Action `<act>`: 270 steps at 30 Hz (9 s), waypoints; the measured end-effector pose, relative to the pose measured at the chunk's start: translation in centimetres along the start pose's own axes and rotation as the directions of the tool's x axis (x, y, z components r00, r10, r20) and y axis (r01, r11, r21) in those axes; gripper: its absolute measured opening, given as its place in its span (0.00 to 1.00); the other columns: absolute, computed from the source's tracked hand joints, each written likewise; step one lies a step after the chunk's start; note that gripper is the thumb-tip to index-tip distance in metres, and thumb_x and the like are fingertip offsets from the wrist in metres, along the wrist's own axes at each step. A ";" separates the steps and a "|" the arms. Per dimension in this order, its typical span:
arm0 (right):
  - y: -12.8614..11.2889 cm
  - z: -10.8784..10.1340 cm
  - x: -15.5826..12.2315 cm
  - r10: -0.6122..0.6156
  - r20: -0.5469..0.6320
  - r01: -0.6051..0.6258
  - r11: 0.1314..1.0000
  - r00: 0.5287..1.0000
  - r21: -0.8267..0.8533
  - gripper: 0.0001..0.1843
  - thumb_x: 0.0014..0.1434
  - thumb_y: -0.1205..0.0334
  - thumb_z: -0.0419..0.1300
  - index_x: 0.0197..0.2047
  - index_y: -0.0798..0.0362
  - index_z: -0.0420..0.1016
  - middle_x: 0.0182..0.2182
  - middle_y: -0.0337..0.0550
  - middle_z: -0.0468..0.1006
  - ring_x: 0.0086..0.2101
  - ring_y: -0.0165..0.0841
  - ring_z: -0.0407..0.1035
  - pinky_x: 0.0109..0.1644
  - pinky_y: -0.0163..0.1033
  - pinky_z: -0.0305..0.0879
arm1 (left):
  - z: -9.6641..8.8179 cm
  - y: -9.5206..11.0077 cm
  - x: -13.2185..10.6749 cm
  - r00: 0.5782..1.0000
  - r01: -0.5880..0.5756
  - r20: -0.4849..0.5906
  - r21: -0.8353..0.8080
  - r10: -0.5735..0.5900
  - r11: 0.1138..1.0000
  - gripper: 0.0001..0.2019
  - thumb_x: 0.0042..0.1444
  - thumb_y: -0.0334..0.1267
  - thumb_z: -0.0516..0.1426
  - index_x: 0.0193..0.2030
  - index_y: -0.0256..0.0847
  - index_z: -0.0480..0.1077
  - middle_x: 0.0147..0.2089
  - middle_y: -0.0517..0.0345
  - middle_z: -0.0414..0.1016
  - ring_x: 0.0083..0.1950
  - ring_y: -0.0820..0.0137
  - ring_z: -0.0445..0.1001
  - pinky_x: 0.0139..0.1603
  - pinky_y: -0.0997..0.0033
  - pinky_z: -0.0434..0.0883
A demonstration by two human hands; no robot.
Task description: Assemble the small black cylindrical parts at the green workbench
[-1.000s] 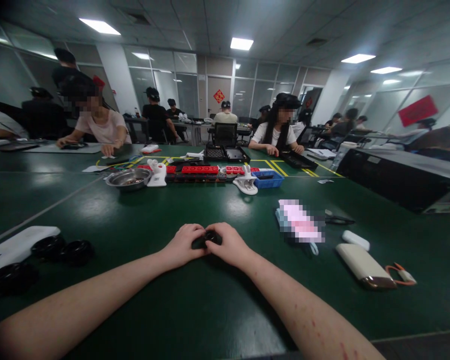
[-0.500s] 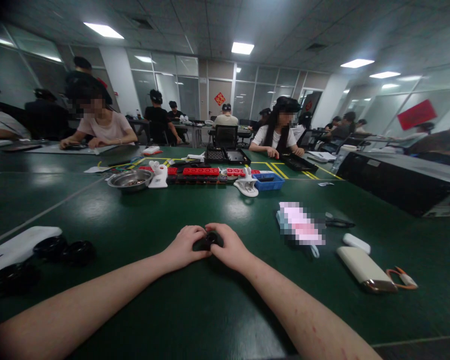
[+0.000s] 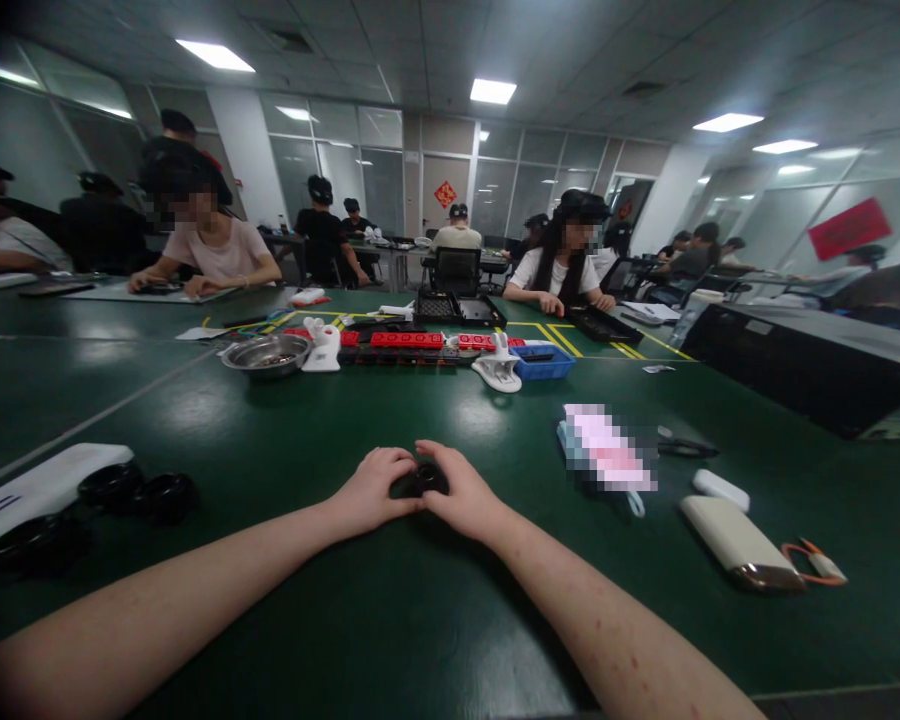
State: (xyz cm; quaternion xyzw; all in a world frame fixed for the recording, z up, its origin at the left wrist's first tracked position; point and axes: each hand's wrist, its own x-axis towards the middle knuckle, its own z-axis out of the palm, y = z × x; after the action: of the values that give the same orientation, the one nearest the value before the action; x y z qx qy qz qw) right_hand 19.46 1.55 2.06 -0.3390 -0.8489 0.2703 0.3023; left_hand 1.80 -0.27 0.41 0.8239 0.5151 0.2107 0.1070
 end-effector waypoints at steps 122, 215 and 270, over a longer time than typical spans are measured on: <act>-0.2 -0.2 0.3 0.002 -0.145 -0.020 0.992 0.989 -0.127 0.07 0.50 0.61 0.59 0.34 0.53 0.68 0.33 0.44 0.70 0.38 0.38 0.65 0.44 0.46 0.63 | -0.2 0.2 -0.2 1.000 0.012 0.000 -0.017 -0.012 1.000 0.17 0.46 0.50 0.59 0.40 0.43 0.69 0.45 0.55 0.66 0.49 0.60 0.63 0.54 0.55 0.57; 0.4 0.0 0.3 -0.020 -0.059 0.016 0.998 0.998 -0.067 0.17 0.49 0.69 0.55 0.45 0.52 0.67 0.42 0.46 0.70 0.45 0.38 0.64 0.50 0.46 0.59 | 0.2 -0.2 -0.1 0.999 -0.025 -0.022 0.018 0.025 1.000 0.18 0.46 0.52 0.59 0.40 0.43 0.69 0.44 0.56 0.67 0.46 0.61 0.63 0.49 0.59 0.60; 0.1 0.2 0.3 -0.019 -0.013 0.017 0.992 1.000 -0.127 0.17 0.46 0.70 0.57 0.42 0.53 0.67 0.41 0.45 0.71 0.44 0.38 0.64 0.49 0.44 0.60 | 0.5 -0.5 -0.1 0.998 -0.040 -0.041 0.026 0.041 0.999 0.18 0.46 0.52 0.59 0.40 0.43 0.69 0.44 0.56 0.67 0.46 0.61 0.63 0.49 0.59 0.60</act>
State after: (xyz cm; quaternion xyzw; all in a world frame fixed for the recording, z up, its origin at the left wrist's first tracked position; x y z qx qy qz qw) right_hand 19.18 1.75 1.94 -0.3516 -0.8653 0.2107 0.2884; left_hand 1.61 -0.08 -0.27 0.8309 0.5030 0.2234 0.0818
